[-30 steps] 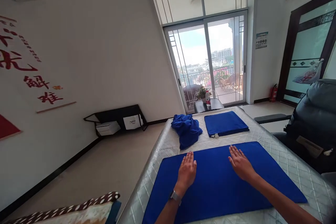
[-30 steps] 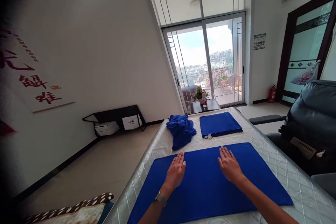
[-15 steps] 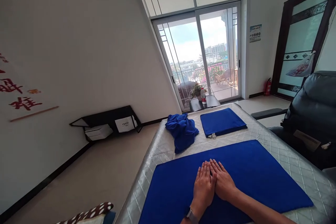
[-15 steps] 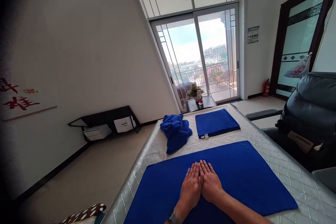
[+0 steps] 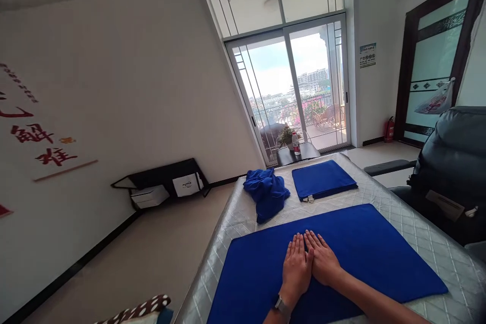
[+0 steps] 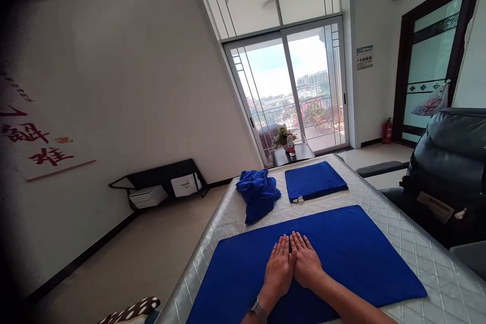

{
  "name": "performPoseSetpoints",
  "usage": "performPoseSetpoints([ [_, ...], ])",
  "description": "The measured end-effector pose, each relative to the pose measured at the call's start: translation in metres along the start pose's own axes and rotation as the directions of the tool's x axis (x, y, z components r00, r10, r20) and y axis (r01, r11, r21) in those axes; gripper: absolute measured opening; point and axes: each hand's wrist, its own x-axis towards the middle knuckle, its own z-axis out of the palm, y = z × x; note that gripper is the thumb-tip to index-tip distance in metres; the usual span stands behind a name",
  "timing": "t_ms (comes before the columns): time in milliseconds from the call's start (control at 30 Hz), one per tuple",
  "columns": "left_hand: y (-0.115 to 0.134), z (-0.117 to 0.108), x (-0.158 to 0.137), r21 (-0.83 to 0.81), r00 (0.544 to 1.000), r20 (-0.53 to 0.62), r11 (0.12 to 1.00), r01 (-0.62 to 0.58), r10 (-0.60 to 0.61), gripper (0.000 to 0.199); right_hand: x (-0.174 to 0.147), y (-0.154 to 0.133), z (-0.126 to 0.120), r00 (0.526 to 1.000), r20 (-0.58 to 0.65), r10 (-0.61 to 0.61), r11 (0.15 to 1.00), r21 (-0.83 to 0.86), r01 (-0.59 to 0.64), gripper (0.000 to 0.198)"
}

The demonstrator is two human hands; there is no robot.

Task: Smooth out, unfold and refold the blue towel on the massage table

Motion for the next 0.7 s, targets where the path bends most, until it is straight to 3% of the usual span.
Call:
performPoseSetpoints([
  [133,-0.004,-0.001,-0.003,0.042,1.0,0.011,0.999,0.023,-0.023,0.065,-0.004,0.006,-0.005,0.998,0.015,0.053,0.998,0.042,-0.053,0.059],
  [267,-0.026,-0.011,-0.015,0.078,0.997,0.051,0.995,0.057,-0.061,0.064,-0.014,0.03,-0.004,0.993,0.001,0.119,0.99,0.073,-0.119,0.061],
  [400,-0.076,-0.024,-0.044,0.111,0.99,0.065,0.987,0.116,-0.124,0.055,-0.039,0.078,-0.002,0.982,-0.063,0.18,0.983,0.046,-0.177,0.061],
  [600,-0.168,-0.041,-0.111,0.211,0.987,0.026,0.966,0.149,-0.158,0.047,-0.094,0.174,-0.008,0.947,-0.109,0.301,0.952,-0.025,-0.305,0.067],
  [700,-0.196,-0.049,-0.135,0.183,0.976,0.031,0.961,0.208,-0.217,0.052,-0.116,0.212,-0.013,0.918,-0.091,0.387,0.921,-0.011,-0.389,0.073],
])
